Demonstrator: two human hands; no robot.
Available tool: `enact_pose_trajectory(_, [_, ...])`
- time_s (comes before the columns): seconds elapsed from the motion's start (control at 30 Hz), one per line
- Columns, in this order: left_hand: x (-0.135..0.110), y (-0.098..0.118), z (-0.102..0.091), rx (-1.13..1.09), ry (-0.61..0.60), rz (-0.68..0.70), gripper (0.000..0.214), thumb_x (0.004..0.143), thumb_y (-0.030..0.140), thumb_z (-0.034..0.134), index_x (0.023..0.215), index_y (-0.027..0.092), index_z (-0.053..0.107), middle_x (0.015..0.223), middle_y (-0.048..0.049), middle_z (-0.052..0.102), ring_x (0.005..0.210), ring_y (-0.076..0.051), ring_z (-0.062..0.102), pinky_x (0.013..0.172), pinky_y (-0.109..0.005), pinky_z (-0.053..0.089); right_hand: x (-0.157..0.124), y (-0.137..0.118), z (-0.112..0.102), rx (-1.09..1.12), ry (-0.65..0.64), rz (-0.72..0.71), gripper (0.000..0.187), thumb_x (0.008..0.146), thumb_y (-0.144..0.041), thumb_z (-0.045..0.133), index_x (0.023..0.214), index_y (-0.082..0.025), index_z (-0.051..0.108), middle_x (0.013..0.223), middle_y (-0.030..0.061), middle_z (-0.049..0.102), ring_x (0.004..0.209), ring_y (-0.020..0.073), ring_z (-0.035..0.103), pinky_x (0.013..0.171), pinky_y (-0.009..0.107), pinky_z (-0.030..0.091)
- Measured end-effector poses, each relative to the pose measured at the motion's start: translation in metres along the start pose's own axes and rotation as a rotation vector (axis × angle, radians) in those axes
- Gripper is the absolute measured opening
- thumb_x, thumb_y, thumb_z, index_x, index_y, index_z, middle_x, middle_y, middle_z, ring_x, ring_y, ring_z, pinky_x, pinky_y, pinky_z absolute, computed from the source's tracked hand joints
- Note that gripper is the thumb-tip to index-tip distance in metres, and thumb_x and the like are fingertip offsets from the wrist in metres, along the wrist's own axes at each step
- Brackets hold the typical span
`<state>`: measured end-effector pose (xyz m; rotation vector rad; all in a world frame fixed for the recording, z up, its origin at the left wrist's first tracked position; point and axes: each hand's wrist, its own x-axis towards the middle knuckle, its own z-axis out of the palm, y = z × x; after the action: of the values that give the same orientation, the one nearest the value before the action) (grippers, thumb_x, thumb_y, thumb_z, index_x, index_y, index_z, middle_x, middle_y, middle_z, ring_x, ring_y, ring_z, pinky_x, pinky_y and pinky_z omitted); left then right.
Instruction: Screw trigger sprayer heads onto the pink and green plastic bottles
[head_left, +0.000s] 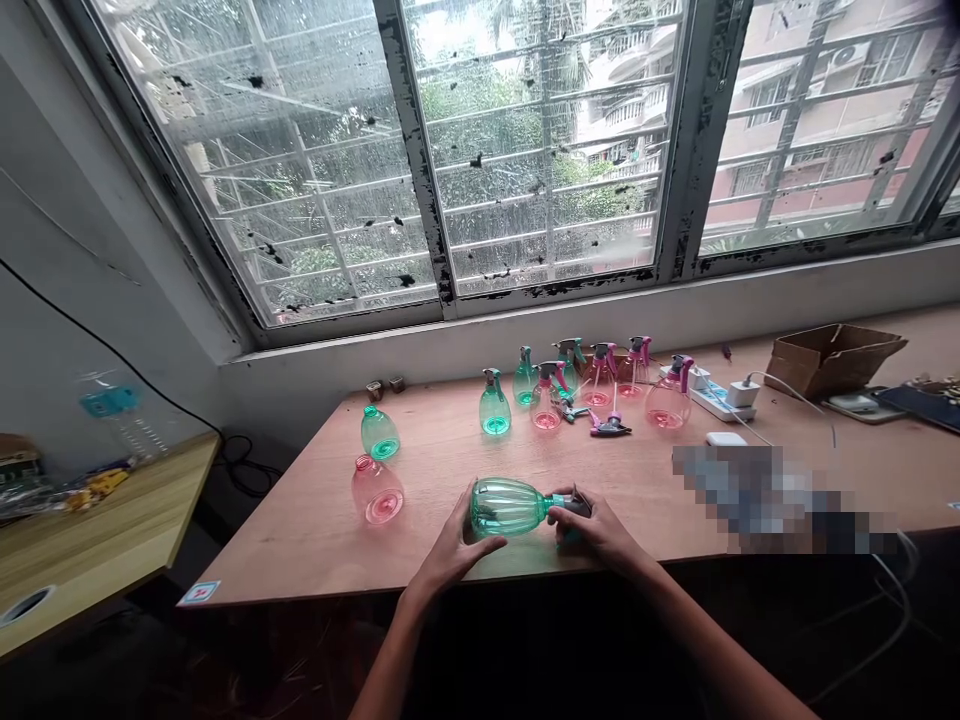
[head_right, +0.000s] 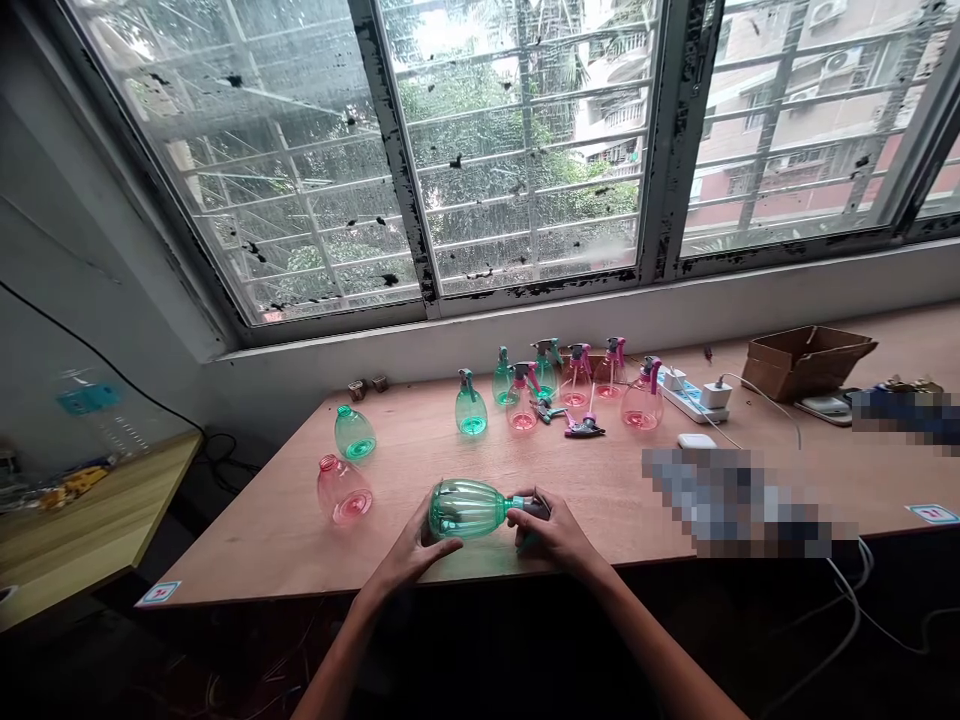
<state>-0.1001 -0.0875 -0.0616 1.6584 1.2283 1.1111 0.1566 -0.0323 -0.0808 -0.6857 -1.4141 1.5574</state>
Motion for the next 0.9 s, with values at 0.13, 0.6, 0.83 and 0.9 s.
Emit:
enact_pose_trajectory(0.13, [0.0002,0.0010,0.0024,-0.032,-0.029,0.036,0.104,0.076,0.029,0.077,0.154,0.031,0.007,0.156,-0.0085,0.034,0.143,-0.031,0.033,0.119,-0.050,0.026,0.0002,0.0022,-0.0006,0.002,0.000,-0.003,0.039,0.077,-0.045,0.077,0.102,-0.017,0.064,0.074,0.0005,0.066,0.056,0.0160,0.063,0.059,0.031,0.053])
enact_pose_trajectory(0.6, [-0.0001,-0.0054,0.0012,-0.042,-0.018,0.044,0.111,0.072,0.027,0.081,0.154,0.028,0.007,0.143,-0.0129,0.046,0.128,-0.030,0.051,0.111,-0.050,0.038,0.0003,0.0019,-0.0004,0.012,-0.021,0.000,0.037,0.080,-0.043,0.075,0.102,-0.016,0.064,0.077,0.0031,0.070,0.056,0.0161,0.064,0.057,0.031,0.054])
enact_pose_trajectory(0.83, [0.0004,-0.0033,0.0002,-0.003,0.003,0.024,0.103,0.073,0.031,0.081,0.153,0.028,0.016,0.151,-0.0134,0.037,0.136,-0.032,0.042,0.116,-0.052,0.030,-0.0009,-0.0011,-0.0001,0.018,-0.042,0.005,0.035,0.079,-0.042,0.076,0.100,-0.018,0.061,0.077,0.0028,0.071,0.057,0.0160,0.064,0.058,0.031,0.053])
enact_pose_trajectory(0.9, [0.0009,-0.0024,0.0015,-0.010,-0.007,0.037,0.105,0.074,0.030,0.080,0.153,0.030,0.012,0.151,-0.0122,0.039,0.136,-0.031,0.042,0.116,-0.051,0.030,-0.0012,-0.0015,-0.0005,0.017,-0.049,0.006,0.036,0.079,-0.042,0.076,0.100,-0.017,0.061,0.076,0.0024,0.070,0.057,0.0157,0.064,0.059,0.030,0.053])
